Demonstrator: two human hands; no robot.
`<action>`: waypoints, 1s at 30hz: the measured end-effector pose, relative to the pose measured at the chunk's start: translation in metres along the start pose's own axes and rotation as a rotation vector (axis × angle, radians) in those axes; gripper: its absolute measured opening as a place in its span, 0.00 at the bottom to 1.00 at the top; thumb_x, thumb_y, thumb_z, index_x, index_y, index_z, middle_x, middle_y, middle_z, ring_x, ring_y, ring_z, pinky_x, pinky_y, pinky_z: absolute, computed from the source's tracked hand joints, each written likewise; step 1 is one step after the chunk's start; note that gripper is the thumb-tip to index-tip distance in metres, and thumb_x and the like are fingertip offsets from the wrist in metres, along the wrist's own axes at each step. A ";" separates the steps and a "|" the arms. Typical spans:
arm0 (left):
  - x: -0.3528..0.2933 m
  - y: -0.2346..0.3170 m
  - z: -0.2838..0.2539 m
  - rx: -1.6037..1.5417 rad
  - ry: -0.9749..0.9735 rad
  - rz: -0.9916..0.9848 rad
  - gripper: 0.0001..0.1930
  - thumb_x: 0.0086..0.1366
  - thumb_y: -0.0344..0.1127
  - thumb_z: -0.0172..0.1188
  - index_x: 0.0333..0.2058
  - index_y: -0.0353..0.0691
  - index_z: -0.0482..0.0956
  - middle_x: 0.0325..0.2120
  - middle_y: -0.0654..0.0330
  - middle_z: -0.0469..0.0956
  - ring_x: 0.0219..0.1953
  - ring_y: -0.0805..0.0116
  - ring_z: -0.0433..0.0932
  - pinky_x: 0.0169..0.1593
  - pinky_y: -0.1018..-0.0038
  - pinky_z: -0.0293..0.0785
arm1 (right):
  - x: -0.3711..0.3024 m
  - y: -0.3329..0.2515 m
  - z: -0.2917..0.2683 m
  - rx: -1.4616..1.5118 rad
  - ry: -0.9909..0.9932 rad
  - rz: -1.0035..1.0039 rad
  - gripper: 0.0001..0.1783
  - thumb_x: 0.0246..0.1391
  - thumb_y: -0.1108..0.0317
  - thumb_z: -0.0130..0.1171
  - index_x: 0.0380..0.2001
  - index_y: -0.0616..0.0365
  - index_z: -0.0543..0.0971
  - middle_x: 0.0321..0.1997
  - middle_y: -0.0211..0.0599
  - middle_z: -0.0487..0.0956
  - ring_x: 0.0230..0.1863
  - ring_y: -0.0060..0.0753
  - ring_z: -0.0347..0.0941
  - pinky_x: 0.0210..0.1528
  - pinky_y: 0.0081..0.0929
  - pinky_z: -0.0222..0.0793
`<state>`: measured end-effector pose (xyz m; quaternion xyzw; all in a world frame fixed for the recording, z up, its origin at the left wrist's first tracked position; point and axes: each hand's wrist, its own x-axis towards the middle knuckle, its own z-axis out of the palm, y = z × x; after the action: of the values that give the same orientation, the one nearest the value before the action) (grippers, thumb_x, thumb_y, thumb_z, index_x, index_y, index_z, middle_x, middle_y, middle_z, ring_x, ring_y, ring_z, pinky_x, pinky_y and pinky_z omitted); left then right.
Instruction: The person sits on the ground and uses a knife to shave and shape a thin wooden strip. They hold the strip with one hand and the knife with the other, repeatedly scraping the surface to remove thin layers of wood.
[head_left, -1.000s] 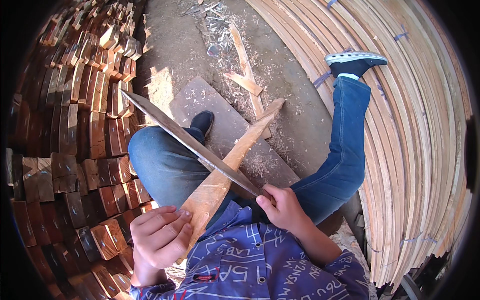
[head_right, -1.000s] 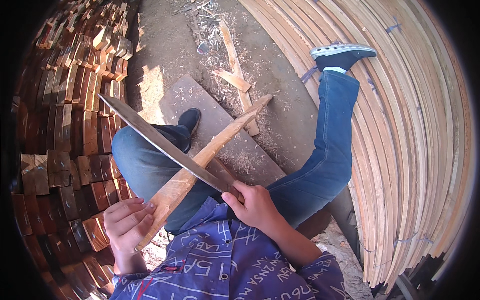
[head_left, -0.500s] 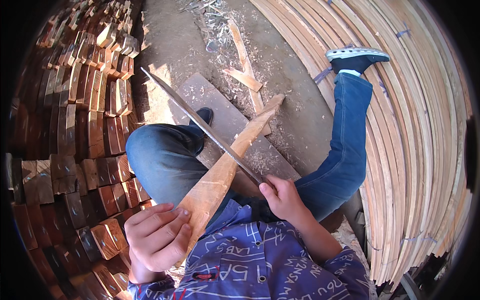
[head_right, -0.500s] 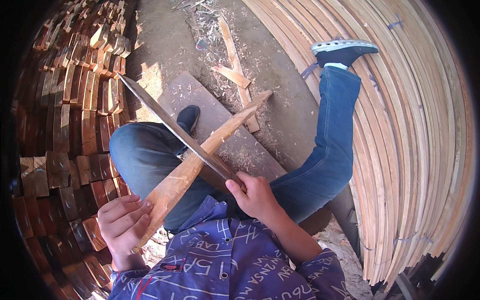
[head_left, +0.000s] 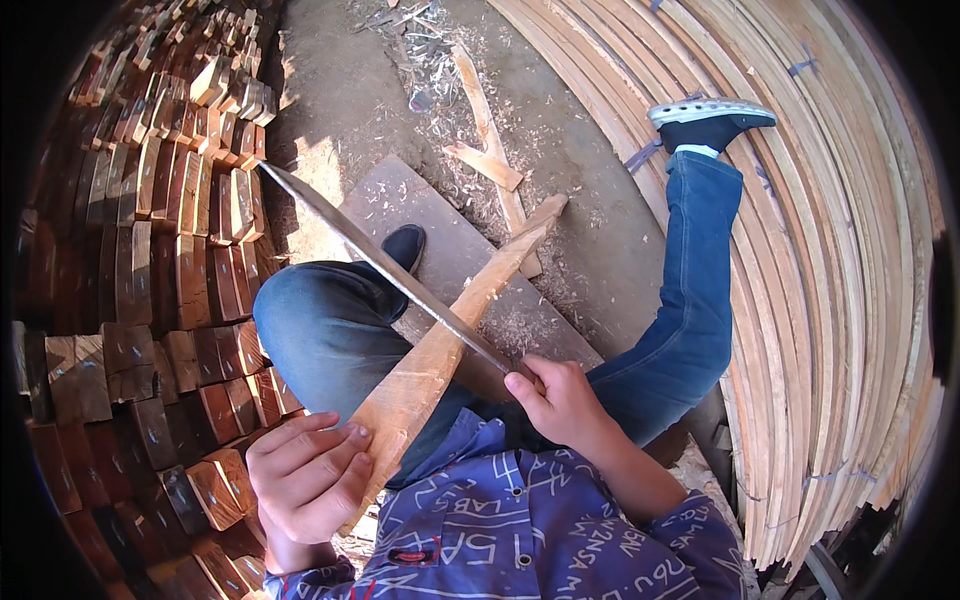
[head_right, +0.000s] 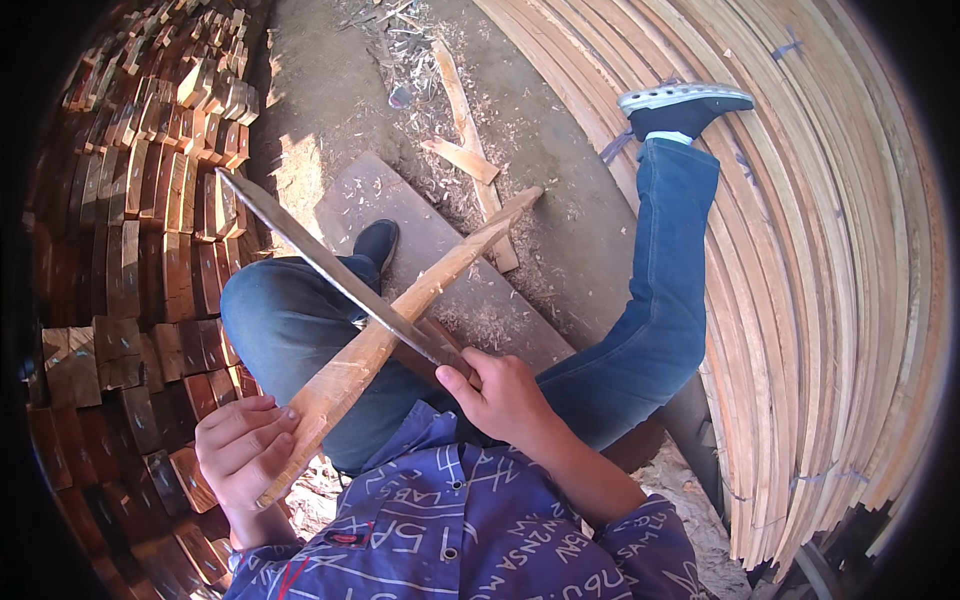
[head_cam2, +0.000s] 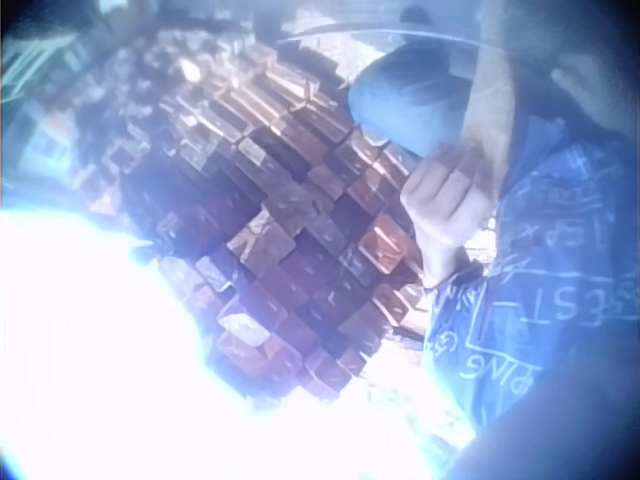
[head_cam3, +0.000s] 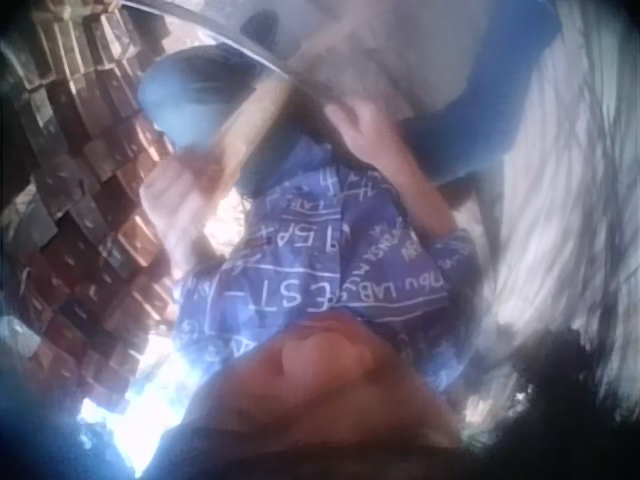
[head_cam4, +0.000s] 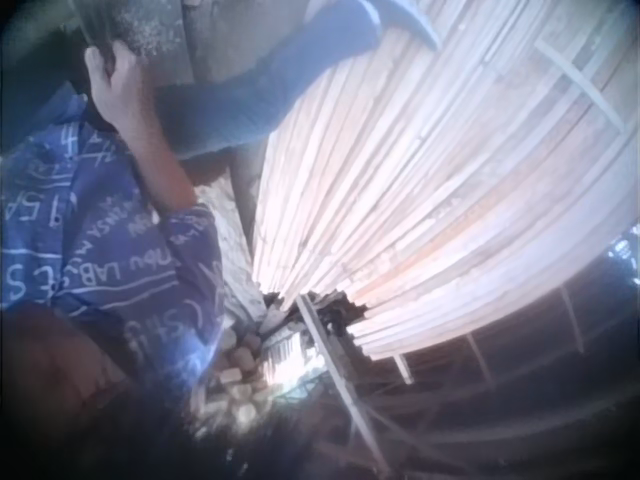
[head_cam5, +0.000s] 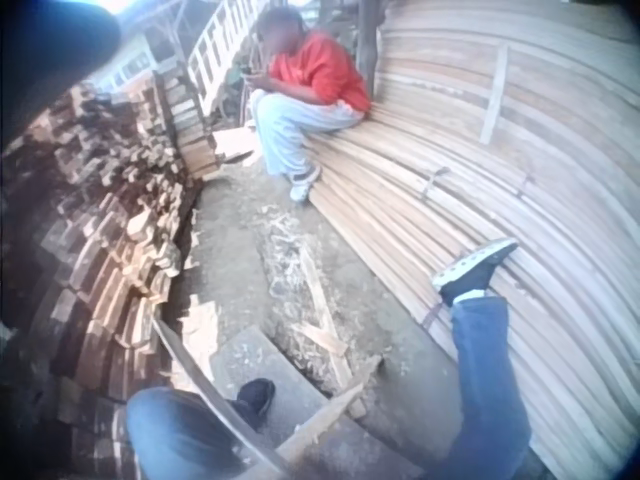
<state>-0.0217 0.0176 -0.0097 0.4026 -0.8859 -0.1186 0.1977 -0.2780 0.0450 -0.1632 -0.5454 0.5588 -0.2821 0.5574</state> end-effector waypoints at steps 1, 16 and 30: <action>0.001 0.002 0.001 -0.001 0.003 0.005 0.07 0.48 0.28 0.66 0.24 0.39 0.75 0.24 0.59 0.83 0.28 0.65 0.83 0.37 0.67 0.82 | -0.002 -0.010 -0.003 -0.025 -0.047 0.007 0.23 0.59 0.54 0.57 0.21 0.63 0.69 0.14 0.46 0.65 0.16 0.46 0.59 0.22 0.38 0.58; 0.005 -0.017 -0.006 -0.019 0.012 -0.018 0.06 0.48 0.29 0.64 0.24 0.39 0.75 0.25 0.58 0.83 0.28 0.66 0.83 0.38 0.65 0.82 | 0.025 0.043 0.005 -0.109 0.095 0.158 0.22 0.62 0.56 0.53 0.24 0.65 0.74 0.16 0.51 0.69 0.18 0.43 0.67 0.24 0.39 0.61; 0.009 -0.036 -0.010 -0.032 0.041 -0.101 0.10 0.49 0.34 0.68 0.25 0.41 0.74 0.24 0.60 0.83 0.27 0.65 0.83 0.38 0.65 0.82 | 0.040 0.054 0.012 -0.118 0.111 0.053 0.26 0.60 0.51 0.56 0.20 0.65 0.72 0.14 0.49 0.68 0.18 0.52 0.69 0.22 0.40 0.62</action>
<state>0.0016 -0.0134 -0.0120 0.4462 -0.8581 -0.1341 0.2158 -0.2745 0.0244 -0.2287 -0.5459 0.6187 -0.2636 0.4998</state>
